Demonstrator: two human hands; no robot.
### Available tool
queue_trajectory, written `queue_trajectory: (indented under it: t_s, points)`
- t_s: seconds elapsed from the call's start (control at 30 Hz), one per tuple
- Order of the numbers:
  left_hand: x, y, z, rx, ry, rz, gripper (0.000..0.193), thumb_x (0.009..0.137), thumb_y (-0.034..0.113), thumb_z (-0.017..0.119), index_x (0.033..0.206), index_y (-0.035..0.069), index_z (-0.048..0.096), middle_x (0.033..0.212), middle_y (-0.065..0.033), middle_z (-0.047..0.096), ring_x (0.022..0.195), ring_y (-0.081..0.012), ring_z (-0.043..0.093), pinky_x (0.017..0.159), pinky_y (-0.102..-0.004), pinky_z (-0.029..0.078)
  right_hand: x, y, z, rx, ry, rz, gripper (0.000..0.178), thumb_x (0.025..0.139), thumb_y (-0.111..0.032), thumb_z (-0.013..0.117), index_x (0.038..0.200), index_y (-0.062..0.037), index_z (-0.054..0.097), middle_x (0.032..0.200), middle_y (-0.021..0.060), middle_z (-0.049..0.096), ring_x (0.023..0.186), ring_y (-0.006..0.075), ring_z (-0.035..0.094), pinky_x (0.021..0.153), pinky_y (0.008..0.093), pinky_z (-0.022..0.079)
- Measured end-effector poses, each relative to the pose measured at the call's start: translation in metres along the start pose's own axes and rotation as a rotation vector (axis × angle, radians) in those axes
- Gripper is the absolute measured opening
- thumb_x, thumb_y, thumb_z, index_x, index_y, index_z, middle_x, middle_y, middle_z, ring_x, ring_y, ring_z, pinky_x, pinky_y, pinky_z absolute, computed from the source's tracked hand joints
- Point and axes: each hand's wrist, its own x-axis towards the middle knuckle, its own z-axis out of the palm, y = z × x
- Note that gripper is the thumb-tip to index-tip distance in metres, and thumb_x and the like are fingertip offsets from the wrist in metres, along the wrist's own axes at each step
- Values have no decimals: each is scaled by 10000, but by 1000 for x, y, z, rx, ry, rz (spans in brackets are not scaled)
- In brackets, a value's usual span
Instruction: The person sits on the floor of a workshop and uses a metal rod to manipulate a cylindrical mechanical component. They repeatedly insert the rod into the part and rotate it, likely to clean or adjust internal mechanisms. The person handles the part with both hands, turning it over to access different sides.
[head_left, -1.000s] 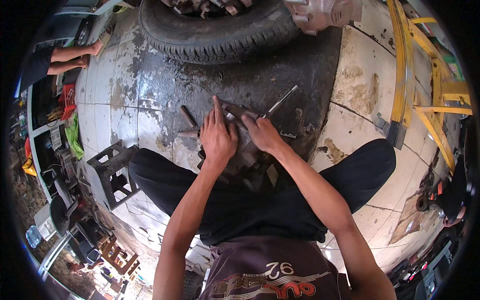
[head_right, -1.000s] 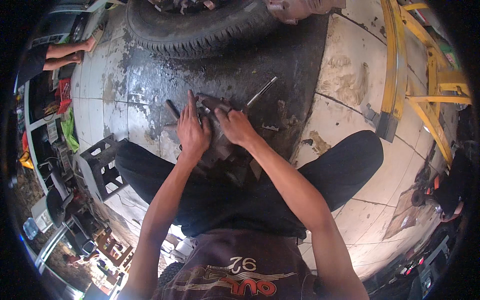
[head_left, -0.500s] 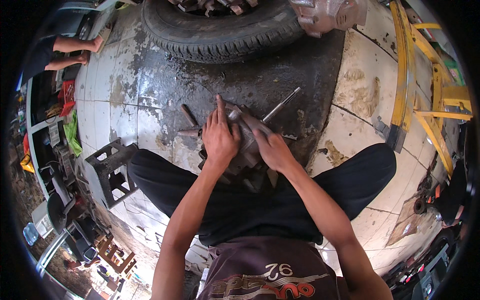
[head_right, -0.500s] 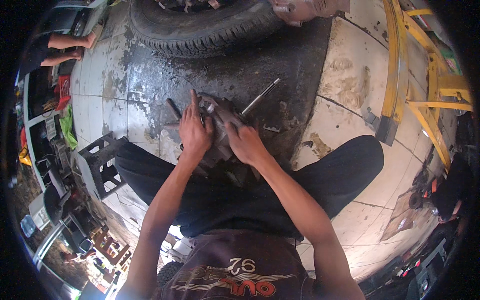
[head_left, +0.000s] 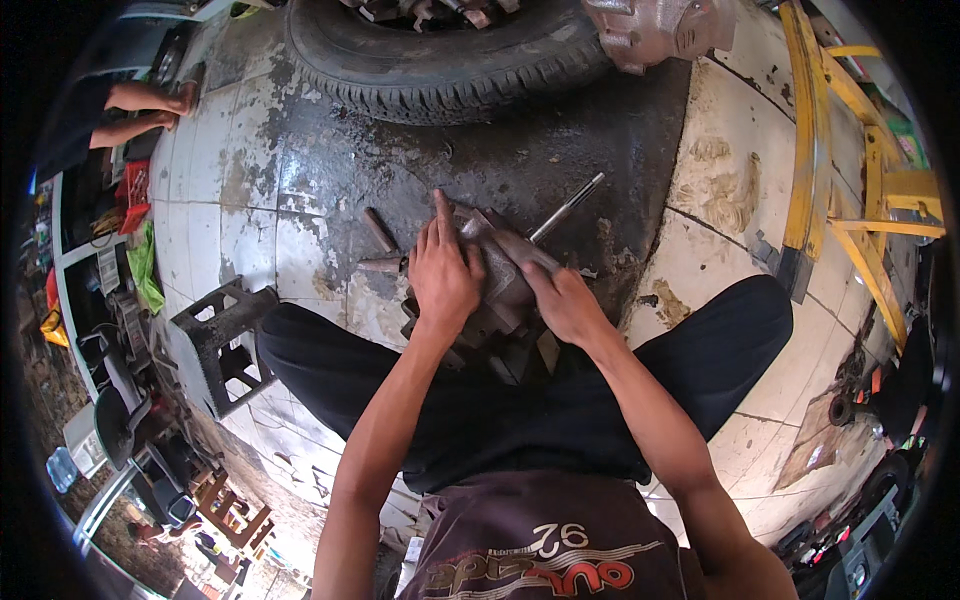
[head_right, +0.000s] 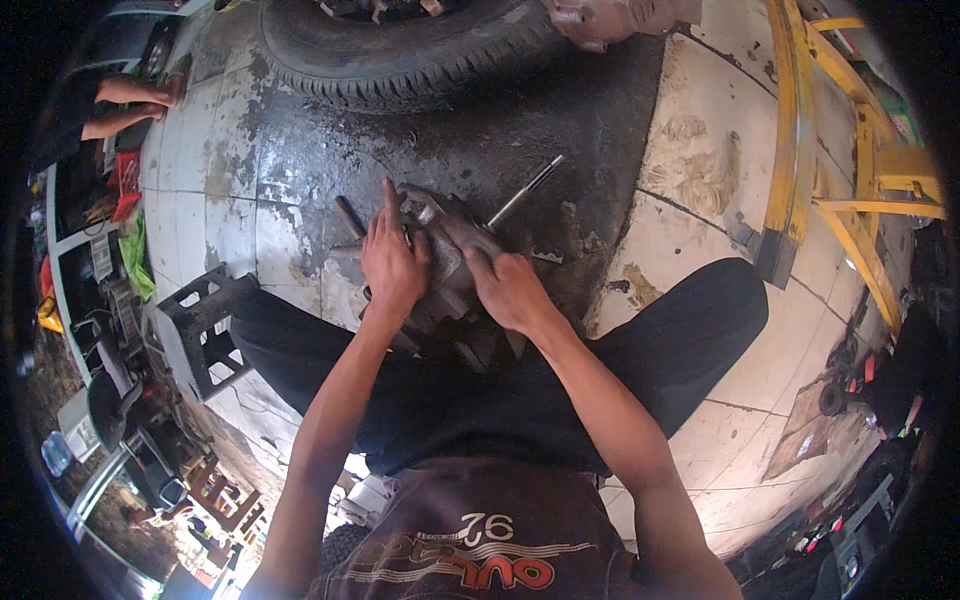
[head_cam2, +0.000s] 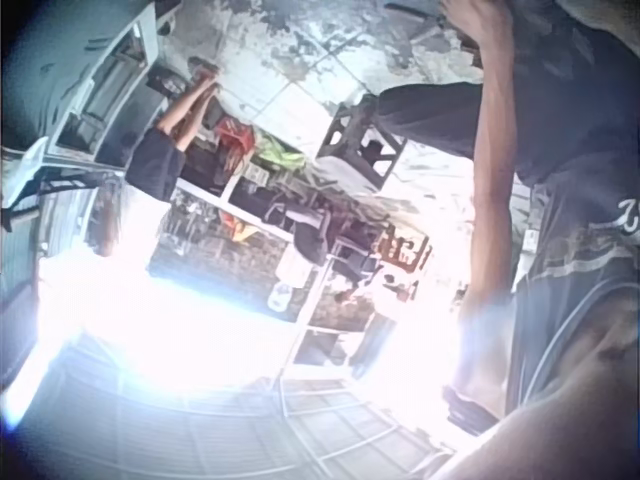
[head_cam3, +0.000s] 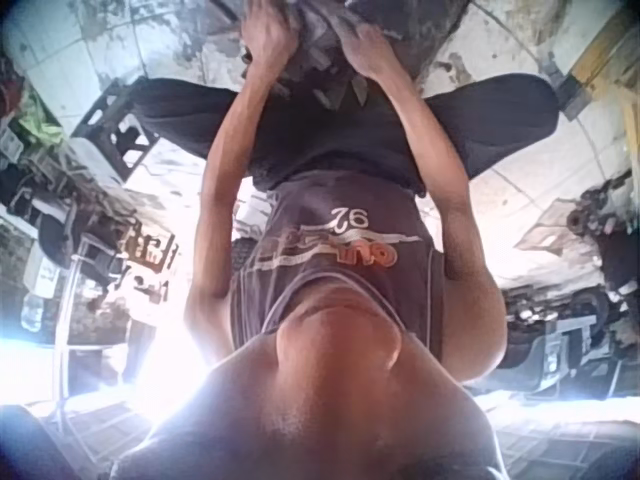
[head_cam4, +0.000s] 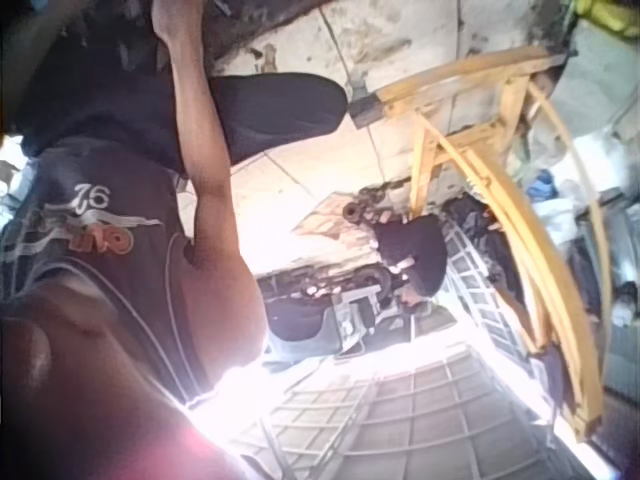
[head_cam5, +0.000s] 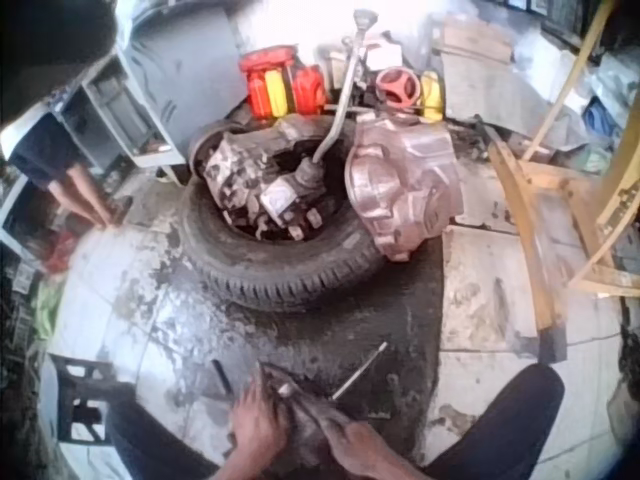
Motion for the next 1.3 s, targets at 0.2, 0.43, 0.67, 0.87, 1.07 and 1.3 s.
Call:
queue_trajectory:
  t_s: [0.2, 0.43, 0.67, 0.87, 1.07, 1.3]
  points:
    - [1, -5, 0, -56, -8, 33, 839, 858, 148, 600, 1582, -53, 228, 1315, -249, 586, 1254, -409, 538, 1047, -495, 445, 43, 4, 12, -216, -334, 330, 457, 1061, -323, 403, 1364, -29, 578, 1198, 331, 625, 1147, 505, 577, 1014, 516, 472]
    - [-1, 1, 4, -64, -33, 46, 771, 868, 140, 598, 1551, -56, 300, 1300, -255, 603, 1212, -417, 567, 1043, -471, 447, 22, 1, 16, -167, -90, 263, 510, 1044, -373, 413, 1073, 61, 679, 947, 356, 668, 1012, 534, 623, 970, 540, 492]
    - [14, -34, 2, -559, -238, -317, 433, 992, 211, 558, 1361, -17, 576, 1333, -264, 601, 1255, -415, 557, 1059, -458, 438, -35, -49, -115, -725, -667, 288, 433, 1038, -369, 481, 1035, -12, 727, 851, 307, 674, 900, 477, 672, 1058, 511, 433]
    - [49, -6, -24, 104, -258, 372, 467, 992, 373, 593, 1285, 13, 641, 1377, -204, 608, 1311, -372, 536, 1088, -464, 422, 5, -60, -156, -820, -241, 245, 316, 1049, -306, 487, 1211, -96, 661, 770, 263, 668, 810, 447, 679, 799, 525, 544]
    - [2, 89, -48, 353, -508, 704, 529, 901, 540, 655, 1046, 34, 712, 1118, -189, 675, 1174, -336, 608, 1016, -465, 471, -3, -34, -154, -783, -223, 218, 303, 1048, -298, 484, 1240, -107, 619, 773, 245, 680, 788, 434, 686, 742, 520, 543]
    - [10, 105, -44, 73, -570, 516, 495, 903, 488, 680, 1045, 14, 694, 1051, -186, 684, 1044, -365, 660, 925, -456, 523, 9, -29, -154, -779, -238, 223, 337, 1044, -324, 479, 1186, -55, 624, 800, 237, 699, 821, 444, 688, 786, 540, 534]
